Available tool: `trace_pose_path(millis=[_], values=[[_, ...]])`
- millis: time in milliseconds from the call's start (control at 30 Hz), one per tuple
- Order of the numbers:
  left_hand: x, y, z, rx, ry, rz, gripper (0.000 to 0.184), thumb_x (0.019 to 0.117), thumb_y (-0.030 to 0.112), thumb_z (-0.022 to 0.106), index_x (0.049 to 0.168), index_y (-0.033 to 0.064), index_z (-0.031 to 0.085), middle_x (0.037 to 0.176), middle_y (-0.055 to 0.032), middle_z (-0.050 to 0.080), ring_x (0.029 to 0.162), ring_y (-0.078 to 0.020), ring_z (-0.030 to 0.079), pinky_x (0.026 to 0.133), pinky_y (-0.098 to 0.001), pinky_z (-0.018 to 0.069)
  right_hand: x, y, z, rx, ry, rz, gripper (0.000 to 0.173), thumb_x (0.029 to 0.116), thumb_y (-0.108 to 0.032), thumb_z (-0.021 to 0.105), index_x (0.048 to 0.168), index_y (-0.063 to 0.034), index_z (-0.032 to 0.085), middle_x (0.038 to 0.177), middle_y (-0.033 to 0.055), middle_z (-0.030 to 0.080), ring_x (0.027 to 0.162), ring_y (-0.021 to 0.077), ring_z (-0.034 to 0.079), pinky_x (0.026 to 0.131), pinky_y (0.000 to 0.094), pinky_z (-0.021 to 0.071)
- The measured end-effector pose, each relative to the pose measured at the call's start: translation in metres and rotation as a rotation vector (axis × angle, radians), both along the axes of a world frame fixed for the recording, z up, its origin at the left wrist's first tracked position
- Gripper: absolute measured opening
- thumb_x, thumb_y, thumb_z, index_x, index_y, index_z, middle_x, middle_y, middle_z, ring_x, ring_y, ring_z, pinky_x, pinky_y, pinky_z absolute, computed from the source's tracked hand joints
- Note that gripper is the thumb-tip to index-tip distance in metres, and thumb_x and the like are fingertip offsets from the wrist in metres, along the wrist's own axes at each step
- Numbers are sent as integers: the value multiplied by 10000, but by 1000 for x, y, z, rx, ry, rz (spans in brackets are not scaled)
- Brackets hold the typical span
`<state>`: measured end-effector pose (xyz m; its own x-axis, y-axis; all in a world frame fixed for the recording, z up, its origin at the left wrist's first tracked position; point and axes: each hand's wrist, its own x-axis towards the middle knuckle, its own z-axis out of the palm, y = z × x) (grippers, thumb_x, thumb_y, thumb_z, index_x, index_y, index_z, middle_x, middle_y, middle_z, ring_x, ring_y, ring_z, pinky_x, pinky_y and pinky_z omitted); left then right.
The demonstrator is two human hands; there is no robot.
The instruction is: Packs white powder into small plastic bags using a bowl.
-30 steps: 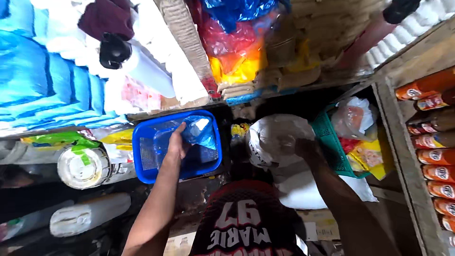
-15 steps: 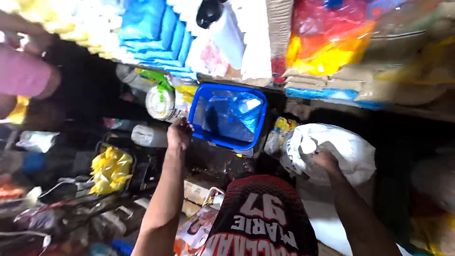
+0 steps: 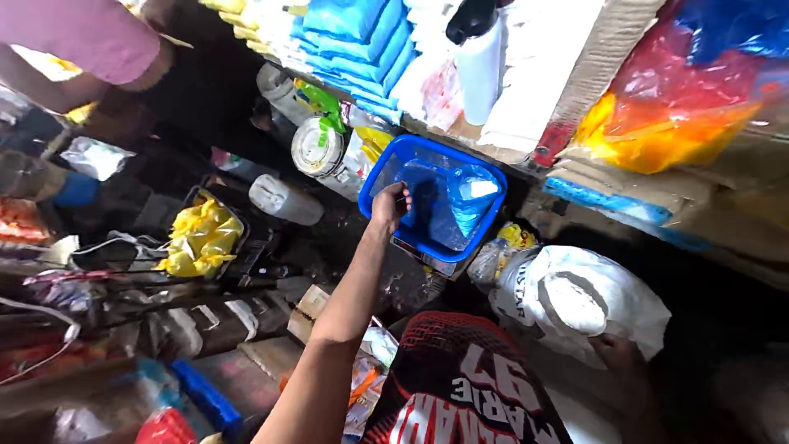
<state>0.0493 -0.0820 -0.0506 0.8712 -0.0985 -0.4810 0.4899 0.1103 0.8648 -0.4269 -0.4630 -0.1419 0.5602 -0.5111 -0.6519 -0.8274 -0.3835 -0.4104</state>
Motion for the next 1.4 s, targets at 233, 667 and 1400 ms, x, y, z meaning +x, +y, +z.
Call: trace_pose_path(millis=[233, 667, 1400], values=[[21, -63, 7, 248, -33, -323, 491, 982, 456, 626, 1314, 95, 612, 1175, -98, 692, 1030, -223, 681, 867, -427, 571, -18, 14, 32, -29, -63, -113, 320, 1010, -317, 647, 1020, -11, 741, 940, 198, 719, 885, 337, 687, 857, 599, 527], [48, -145, -16, 821, -426, -895, 488, 866, 530, 763, 1091, 97, 762, 1094, -221, 715, 1083, -428, 660, 934, -710, 483, 39, 36, 134, -34, -142, -60, 320, 999, -342, 637, 987, -39, 741, 895, 132, 709, 841, 247, 671, 814, 520, 543], [68, -136, -12, 457, -464, -884, 319, 996, 408, 619, 1029, 128, 770, 984, -98, 741, 931, -275, 703, 854, -581, 549, 433, 128, 192, -222, 292, 488, 364, 953, -323, 653, 990, 37, 694, 1023, 244, 692, 967, 403, 680, 828, 668, 518]])
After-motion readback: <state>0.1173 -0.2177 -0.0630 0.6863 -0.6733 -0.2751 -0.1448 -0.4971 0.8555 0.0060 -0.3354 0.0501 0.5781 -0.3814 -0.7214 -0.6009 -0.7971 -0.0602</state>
